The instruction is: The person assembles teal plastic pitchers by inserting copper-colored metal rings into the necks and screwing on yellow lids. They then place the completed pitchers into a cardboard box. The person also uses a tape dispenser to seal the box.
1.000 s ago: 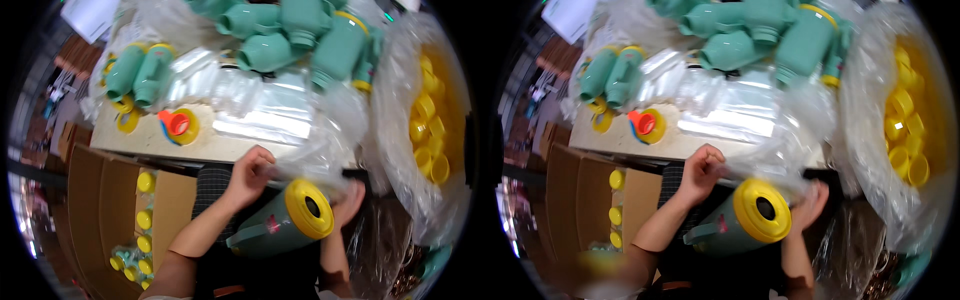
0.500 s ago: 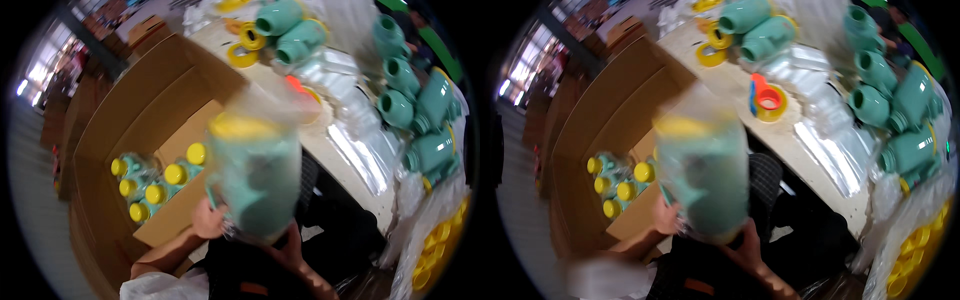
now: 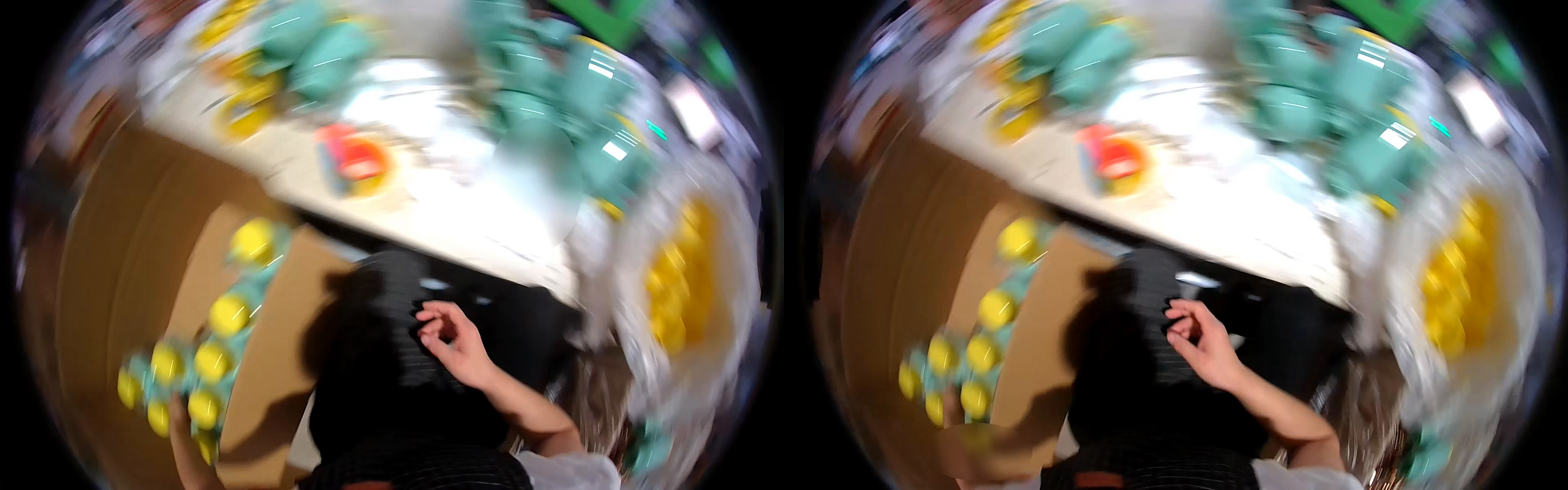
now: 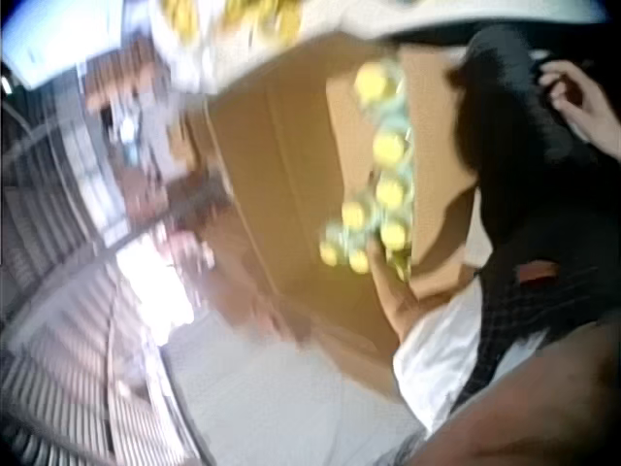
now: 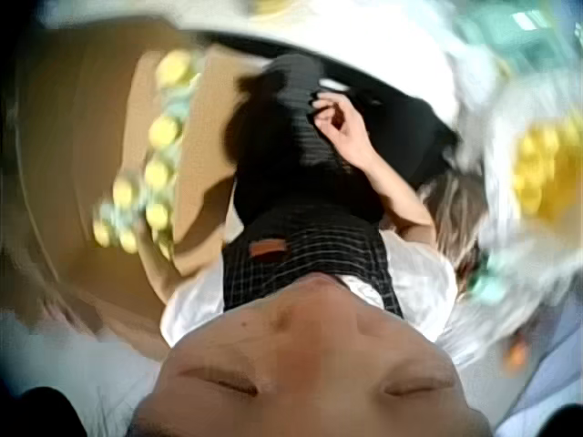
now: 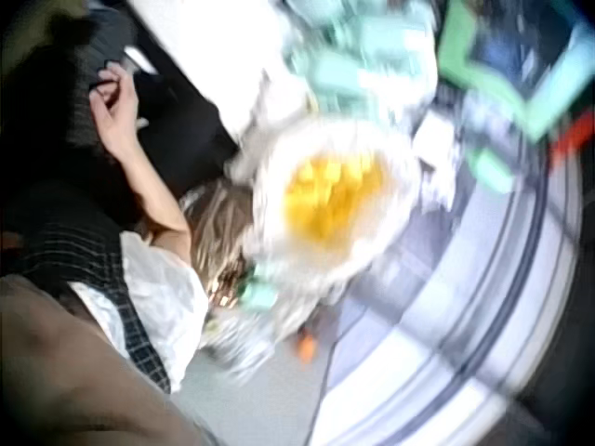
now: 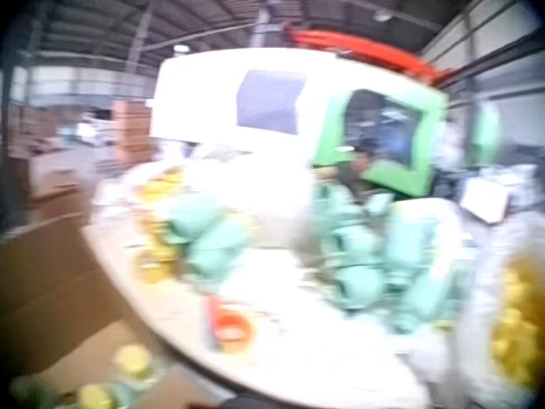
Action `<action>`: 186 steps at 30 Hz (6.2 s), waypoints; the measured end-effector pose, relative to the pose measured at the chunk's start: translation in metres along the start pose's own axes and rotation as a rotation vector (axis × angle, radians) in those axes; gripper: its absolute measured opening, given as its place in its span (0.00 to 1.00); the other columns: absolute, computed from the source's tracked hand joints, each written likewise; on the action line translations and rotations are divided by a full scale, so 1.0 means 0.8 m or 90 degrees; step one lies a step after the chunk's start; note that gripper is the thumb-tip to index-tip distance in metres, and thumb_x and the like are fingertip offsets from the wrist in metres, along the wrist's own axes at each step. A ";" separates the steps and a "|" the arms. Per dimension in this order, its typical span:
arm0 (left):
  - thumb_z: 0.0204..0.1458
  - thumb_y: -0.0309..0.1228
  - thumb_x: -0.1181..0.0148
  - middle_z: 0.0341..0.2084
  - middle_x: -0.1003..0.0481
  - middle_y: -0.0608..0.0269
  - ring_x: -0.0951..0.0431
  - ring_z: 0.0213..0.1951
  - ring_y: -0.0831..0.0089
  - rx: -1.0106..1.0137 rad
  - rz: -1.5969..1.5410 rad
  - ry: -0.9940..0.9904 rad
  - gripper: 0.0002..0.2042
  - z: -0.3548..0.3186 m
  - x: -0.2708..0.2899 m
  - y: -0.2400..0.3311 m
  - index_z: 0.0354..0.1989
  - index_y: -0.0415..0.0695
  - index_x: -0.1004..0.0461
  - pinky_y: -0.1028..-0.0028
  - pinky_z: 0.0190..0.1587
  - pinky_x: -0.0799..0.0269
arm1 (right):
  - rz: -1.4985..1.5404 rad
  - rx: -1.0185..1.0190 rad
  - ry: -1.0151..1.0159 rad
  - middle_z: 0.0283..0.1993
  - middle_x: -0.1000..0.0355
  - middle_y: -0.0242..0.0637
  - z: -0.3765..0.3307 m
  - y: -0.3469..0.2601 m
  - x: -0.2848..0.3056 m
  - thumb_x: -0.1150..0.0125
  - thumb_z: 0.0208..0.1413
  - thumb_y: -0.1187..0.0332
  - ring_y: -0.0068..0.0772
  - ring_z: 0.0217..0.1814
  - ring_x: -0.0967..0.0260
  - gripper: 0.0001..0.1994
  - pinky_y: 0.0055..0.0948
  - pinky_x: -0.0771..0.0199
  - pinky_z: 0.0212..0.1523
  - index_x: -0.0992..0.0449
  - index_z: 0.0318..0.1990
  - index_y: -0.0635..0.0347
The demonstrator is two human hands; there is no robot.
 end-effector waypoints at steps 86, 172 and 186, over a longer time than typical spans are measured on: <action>0.56 0.38 0.41 0.57 0.33 0.56 0.33 0.60 0.65 0.038 0.099 -0.556 0.32 0.011 -0.728 0.202 0.69 0.48 0.45 0.66 0.63 0.38 | -0.149 0.278 0.349 0.27 0.26 0.36 -0.032 -0.075 0.156 0.35 0.54 0.76 0.25 0.26 0.29 0.01 0.23 0.31 0.27 0.22 0.32 0.60; 0.56 0.16 0.54 0.55 0.29 0.48 0.24 0.53 0.57 0.340 -0.128 -0.363 0.26 -0.031 -0.707 0.093 0.66 0.38 0.41 0.63 0.54 0.22 | -0.834 -0.377 0.976 0.55 0.33 0.49 -0.320 -0.070 0.553 0.43 0.54 0.75 0.55 0.51 0.29 0.24 0.46 0.28 0.51 0.35 0.60 0.54; 0.61 0.19 0.52 0.32 0.30 0.67 0.32 0.22 0.83 -0.133 0.226 -0.333 0.17 -0.002 -0.641 0.191 0.58 0.43 0.38 0.84 0.23 0.35 | 0.071 -0.246 -0.189 0.47 0.24 0.57 -0.121 0.077 0.033 0.46 0.59 0.74 0.46 0.38 0.20 0.21 0.37 0.18 0.41 0.31 0.61 0.59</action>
Point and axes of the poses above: each hand's wrist, its own z-axis towards the middle knuckle, its own x-axis out of the back of the hand, y = z × x, the point moved 2 cm from there along z, towards the middle knuckle
